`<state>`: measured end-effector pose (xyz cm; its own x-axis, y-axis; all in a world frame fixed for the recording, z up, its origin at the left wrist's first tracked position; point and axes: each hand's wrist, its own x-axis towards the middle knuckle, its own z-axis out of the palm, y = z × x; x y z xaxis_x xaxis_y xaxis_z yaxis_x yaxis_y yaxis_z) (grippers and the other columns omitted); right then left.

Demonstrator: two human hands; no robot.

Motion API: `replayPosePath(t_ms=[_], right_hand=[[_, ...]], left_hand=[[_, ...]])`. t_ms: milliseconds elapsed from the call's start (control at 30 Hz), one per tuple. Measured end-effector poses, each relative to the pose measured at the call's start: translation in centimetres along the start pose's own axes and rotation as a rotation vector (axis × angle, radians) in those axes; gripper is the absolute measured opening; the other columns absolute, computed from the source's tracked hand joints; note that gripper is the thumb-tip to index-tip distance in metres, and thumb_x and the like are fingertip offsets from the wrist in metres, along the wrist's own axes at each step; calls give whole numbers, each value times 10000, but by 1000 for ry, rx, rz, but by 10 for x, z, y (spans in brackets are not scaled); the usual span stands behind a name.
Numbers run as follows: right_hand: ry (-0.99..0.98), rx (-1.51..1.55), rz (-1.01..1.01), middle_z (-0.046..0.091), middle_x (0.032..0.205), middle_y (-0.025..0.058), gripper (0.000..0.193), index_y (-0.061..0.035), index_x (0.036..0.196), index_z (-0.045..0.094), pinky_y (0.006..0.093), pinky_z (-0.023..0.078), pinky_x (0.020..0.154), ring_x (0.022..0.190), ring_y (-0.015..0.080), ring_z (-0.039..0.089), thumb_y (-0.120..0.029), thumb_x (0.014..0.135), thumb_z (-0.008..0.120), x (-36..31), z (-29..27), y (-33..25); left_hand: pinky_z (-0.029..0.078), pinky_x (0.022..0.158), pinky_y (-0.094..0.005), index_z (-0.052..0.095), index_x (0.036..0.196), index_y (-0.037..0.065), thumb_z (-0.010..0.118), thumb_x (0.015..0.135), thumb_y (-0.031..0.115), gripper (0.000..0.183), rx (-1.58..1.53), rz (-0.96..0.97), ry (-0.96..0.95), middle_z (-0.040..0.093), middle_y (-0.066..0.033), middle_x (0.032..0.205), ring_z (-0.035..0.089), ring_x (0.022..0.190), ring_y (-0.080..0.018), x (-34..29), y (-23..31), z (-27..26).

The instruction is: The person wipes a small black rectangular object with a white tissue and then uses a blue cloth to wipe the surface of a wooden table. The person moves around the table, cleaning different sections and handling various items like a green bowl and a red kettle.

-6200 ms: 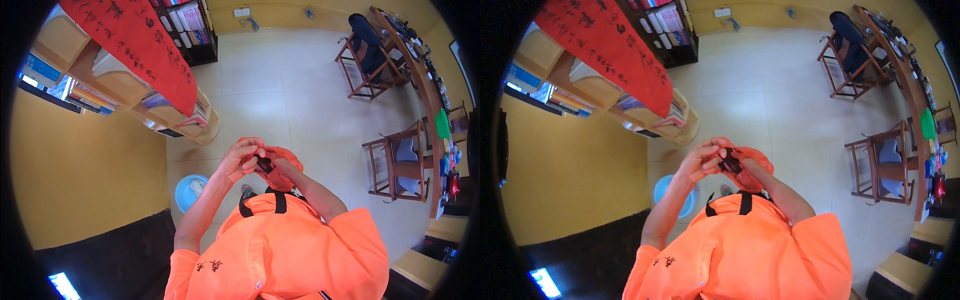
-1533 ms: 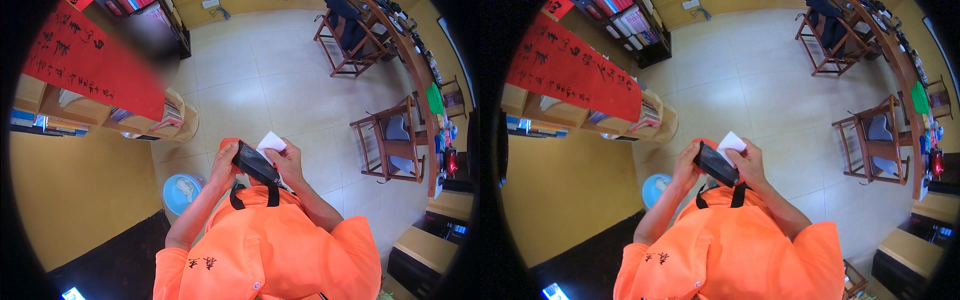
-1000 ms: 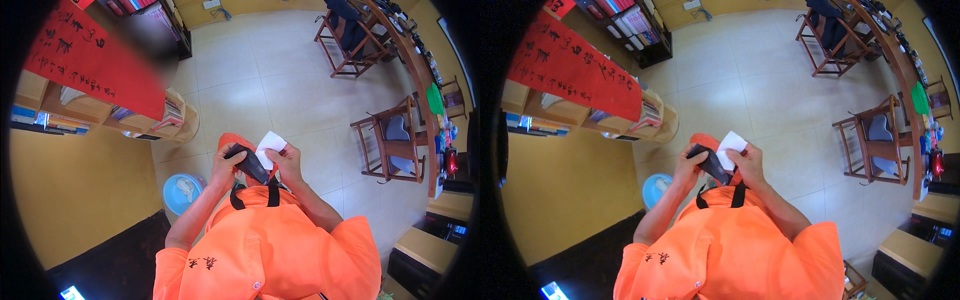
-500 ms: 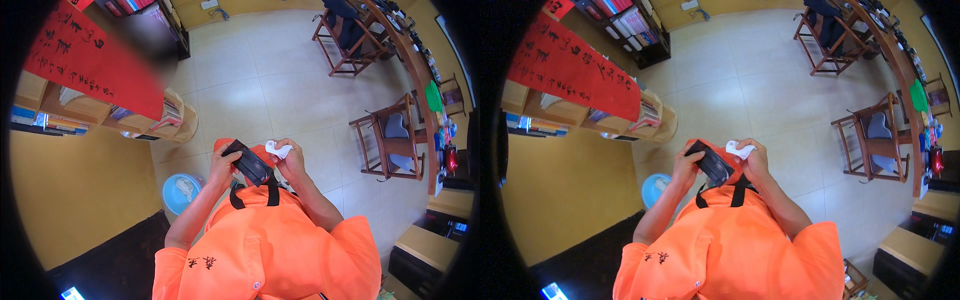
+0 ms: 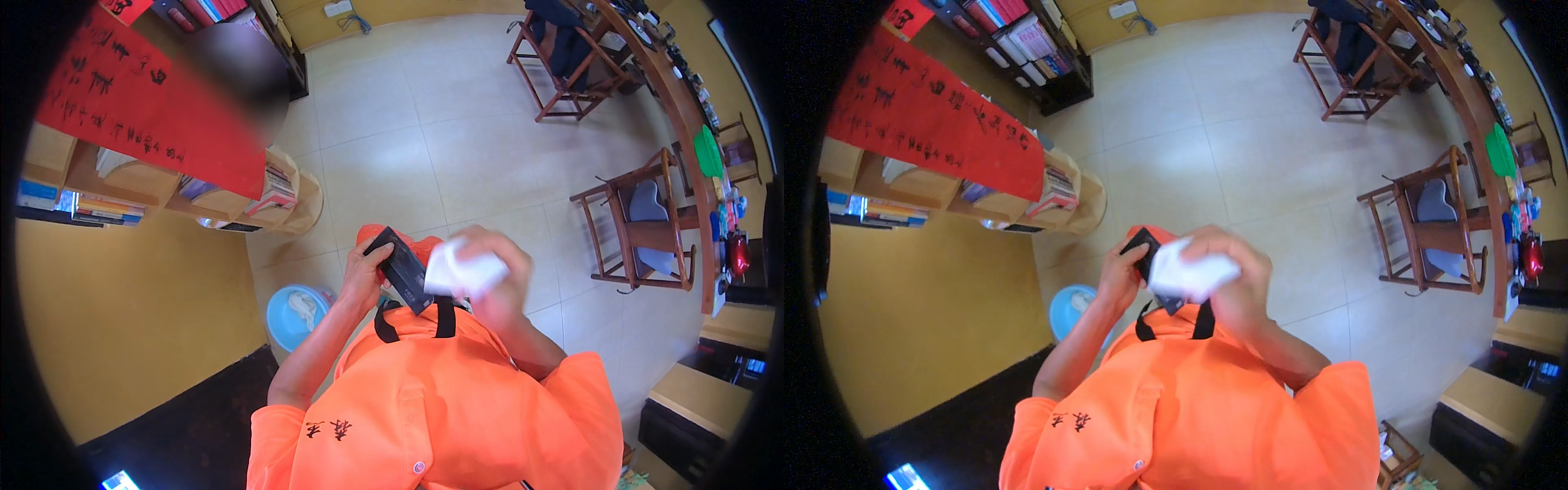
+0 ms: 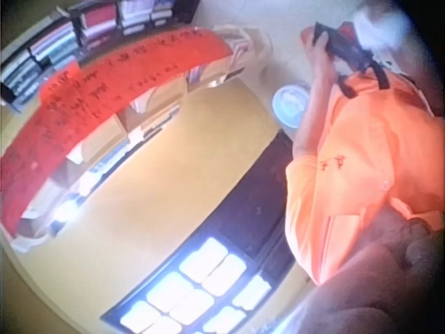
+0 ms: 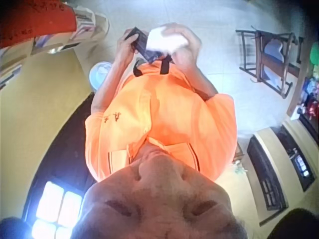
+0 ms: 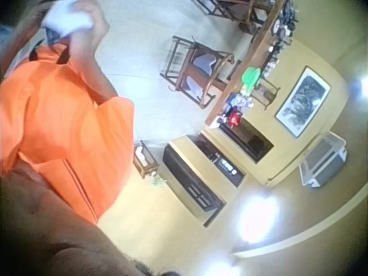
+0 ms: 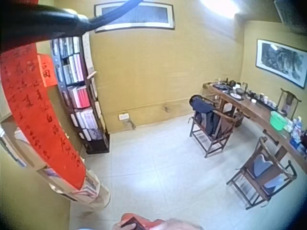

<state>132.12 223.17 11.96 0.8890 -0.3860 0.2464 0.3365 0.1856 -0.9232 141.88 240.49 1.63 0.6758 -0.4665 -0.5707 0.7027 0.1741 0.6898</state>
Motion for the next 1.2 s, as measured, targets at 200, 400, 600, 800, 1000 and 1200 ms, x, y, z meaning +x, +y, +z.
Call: replayPosePath(t_ms=[200,400,600,800,1000,1200], right_hand=[[-320,540,-579,620,876,240,99,45,840,653,266,519,561,635,234,625,-45,862,618,8,58,-89],[-134,410,-485,638,871,237,166,25,814,672,251,508,504,604,258,635,-113,874,603,-20,57,-108],[-235,479,-586,626,846,239,136,22,817,660,237,497,520,617,229,631,-98,866,620,-1,54,-101],[-305,394,-385,635,880,221,105,16,894,649,257,516,569,647,212,632,-59,854,588,13,42,-96],[259,416,387,619,810,133,190,45,1049,558,290,461,460,527,177,578,-48,884,541,44,14,14],[323,350,550,630,787,122,212,52,1066,550,290,461,482,578,183,600,-62,887,559,31,-26,90]], left_hand=[[535,640,-271,618,982,-8,596,860,50,136,-60,-32,-41,661,-78,856,645,728,-146,-6,-1,10],[537,680,-280,614,994,-18,601,855,46,153,-39,-13,-29,664,-83,878,650,762,-154,-7,1,16],[514,599,-257,610,993,-15,599,855,50,153,-42,-29,-52,666,-79,863,644,717,-142,-7,0,15],[431,417,-246,606,976,-7,600,859,76,144,-18,-15,-31,658,-70,790,619,595,-126,-7,0,13],[390,369,-241,608,1018,-7,581,873,100,182,-10,-5,-14,644,-59,786,572,533,-116,2,-1,10],[352,373,-243,581,993,33,499,933,185,183,-22,-14,4,622,-50,753,565,539,-127,2,4,2]])
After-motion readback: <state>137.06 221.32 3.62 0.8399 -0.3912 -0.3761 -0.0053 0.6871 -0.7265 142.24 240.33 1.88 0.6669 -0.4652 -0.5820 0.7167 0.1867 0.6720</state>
